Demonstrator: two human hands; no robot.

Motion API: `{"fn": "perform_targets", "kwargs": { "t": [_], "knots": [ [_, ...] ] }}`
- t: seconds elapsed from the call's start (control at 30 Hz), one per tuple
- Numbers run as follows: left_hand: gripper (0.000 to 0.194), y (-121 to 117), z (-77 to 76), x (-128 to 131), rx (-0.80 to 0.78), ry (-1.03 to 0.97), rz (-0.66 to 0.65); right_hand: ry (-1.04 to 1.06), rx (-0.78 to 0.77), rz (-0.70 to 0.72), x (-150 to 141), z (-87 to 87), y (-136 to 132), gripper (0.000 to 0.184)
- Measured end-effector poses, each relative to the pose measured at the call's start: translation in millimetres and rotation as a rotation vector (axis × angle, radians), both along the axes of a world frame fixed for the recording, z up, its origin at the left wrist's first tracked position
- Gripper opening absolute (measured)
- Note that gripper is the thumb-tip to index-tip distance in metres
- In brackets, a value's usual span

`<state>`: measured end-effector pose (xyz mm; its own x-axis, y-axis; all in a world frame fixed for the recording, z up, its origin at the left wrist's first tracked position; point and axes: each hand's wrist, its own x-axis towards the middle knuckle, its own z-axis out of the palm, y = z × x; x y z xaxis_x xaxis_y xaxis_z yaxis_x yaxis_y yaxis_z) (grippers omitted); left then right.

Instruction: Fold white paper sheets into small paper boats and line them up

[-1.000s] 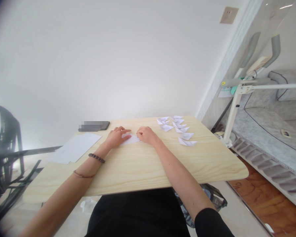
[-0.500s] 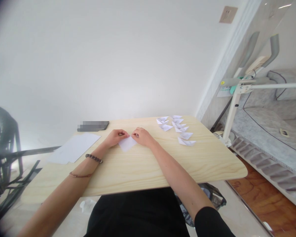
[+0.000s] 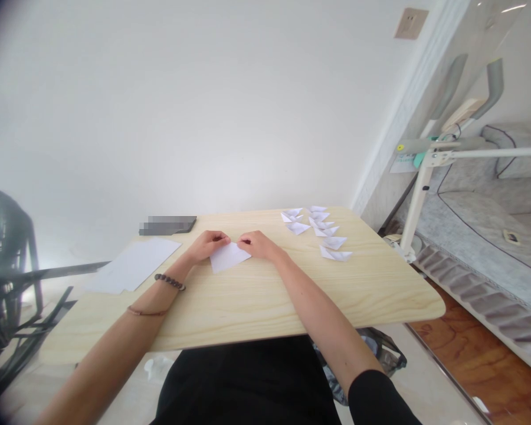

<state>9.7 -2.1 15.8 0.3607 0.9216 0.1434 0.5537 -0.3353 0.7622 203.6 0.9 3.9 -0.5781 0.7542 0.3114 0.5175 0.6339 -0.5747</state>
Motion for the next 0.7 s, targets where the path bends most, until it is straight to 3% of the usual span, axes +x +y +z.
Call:
{"fn": "perform_targets", "kwargs": {
  "t": [0.27,0.5,0.7],
  "knots": [
    [0.036,6.9,-3.6,-7.3,0.026,-0.007,0.047,-0.012,-0.078,-0.026,5.8,3.1,1.1,0.020],
    [0.034,-2.2,-0.3,-1.1,0.069,0.059,-0.105,0.014,-0.017,-0.044,0.1,-1.9,-3.4,0.023],
    [0.036,-4.6,-2.3,2.7,0.082,0.051,0.017,0.051,0.007,-0.033,-2.3,-3.7,-2.7,0.021]
  ]
}}
